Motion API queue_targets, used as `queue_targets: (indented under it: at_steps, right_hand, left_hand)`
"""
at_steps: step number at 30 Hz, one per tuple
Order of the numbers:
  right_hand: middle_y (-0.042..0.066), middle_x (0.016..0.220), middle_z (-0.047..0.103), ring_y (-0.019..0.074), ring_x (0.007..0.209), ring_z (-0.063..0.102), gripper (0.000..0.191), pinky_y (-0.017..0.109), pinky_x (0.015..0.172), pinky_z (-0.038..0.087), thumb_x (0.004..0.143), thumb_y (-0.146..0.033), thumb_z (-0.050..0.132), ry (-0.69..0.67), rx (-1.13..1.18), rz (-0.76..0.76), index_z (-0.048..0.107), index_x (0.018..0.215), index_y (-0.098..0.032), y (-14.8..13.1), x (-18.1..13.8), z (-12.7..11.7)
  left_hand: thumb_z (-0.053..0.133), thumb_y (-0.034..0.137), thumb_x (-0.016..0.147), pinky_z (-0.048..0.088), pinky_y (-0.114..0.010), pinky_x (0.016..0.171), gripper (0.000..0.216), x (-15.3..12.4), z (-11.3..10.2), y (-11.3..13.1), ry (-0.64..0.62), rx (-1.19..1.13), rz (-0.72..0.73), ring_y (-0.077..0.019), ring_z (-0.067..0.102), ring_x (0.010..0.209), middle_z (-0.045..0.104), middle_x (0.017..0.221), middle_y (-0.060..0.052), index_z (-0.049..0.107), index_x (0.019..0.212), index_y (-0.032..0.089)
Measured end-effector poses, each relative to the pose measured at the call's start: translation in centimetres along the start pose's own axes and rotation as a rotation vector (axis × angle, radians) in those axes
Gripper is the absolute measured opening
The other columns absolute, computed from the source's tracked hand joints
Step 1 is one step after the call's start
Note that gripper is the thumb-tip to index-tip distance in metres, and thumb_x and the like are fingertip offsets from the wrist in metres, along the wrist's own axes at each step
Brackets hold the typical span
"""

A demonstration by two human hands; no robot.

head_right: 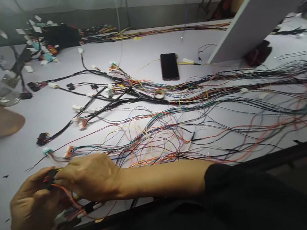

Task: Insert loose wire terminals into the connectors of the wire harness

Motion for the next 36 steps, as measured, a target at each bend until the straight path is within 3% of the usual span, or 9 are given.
queue_targets:
  at_steps: [5,11,18,24,30,36]
  right_hand:
    - [0.004,0.091,0.071,0.0121,0.083,0.064,0.029,0.021,0.074,0.048,0.102,-0.028,0.044,0.138,0.080,0.011,0.068,0.108,-0.012,1.7,-1.2,-2.5]
    - [0.007,0.091,0.071,0.0143,0.082,0.065,0.026,0.024,0.076,0.050,0.100,-0.026,0.048,0.154,0.219,0.036,0.069,0.104,-0.011,3.3,-1.9,-3.1]
    - [0.006,0.089,0.070,0.0142,0.078,0.063,0.023,0.023,0.069,0.046,0.096,-0.029,0.056,0.083,0.211,0.006,0.069,0.104,-0.013,2.1,0.6,-1.9]
    - [0.006,0.089,0.069,0.0130,0.076,0.060,0.016,0.023,0.069,0.042,0.094,-0.023,0.060,-0.032,0.262,0.107,0.072,0.095,-0.013,3.1,5.0,0.0]
    - [0.006,0.091,0.070,0.0144,0.083,0.060,0.014,0.025,0.074,0.041,0.093,-0.018,0.060,-0.158,0.259,0.203,0.072,0.096,-0.013,5.1,8.7,2.3]
    - [0.007,0.092,0.070,0.0152,0.083,0.062,0.011,0.026,0.075,0.042,0.092,-0.015,0.061,-0.153,0.309,0.191,0.072,0.094,-0.012,5.6,9.0,3.2]
  left_hand:
    - [0.094,0.043,0.044,0.059,-0.023,0.065,0.061,1.4,-0.6,-0.1,0.037,-0.118,0.105,-0.0210,0.063,0.081,0.069,0.091,-0.006,0.071,0.095,0.018]
    - [0.095,0.047,0.041,0.058,-0.024,0.068,0.061,2.0,-0.1,0.4,0.022,-0.186,0.168,-0.0166,0.064,0.072,0.069,0.084,-0.006,0.073,0.089,0.015]
    - [0.092,0.045,0.054,0.057,-0.020,0.075,0.052,2.3,0.1,2.1,-0.040,-0.169,0.234,-0.0150,0.066,0.081,0.070,0.093,-0.007,0.074,0.094,0.016]
    - [0.092,0.041,0.055,0.055,-0.020,0.081,0.049,5.1,-0.2,3.7,-0.065,-0.128,0.256,-0.0150,0.066,0.084,0.071,0.095,-0.008,0.074,0.092,0.015]
    - [0.094,0.043,0.048,0.057,-0.022,0.076,0.056,8.1,-2.2,2.8,0.052,-0.165,0.215,-0.0157,0.067,0.075,0.070,0.087,-0.007,0.073,0.091,0.013]
    - [0.094,0.043,0.050,0.056,-0.022,0.075,0.057,8.2,-3.3,2.2,0.082,-0.166,0.211,-0.0148,0.066,0.074,0.069,0.087,-0.007,0.072,0.093,0.013]
Point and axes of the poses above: each hand's wrist, its own x-axis towards the middle knuckle, its own z-axis out of the palm, y = z × x, the point moved 6 cm from there along x, towards the middle knuckle
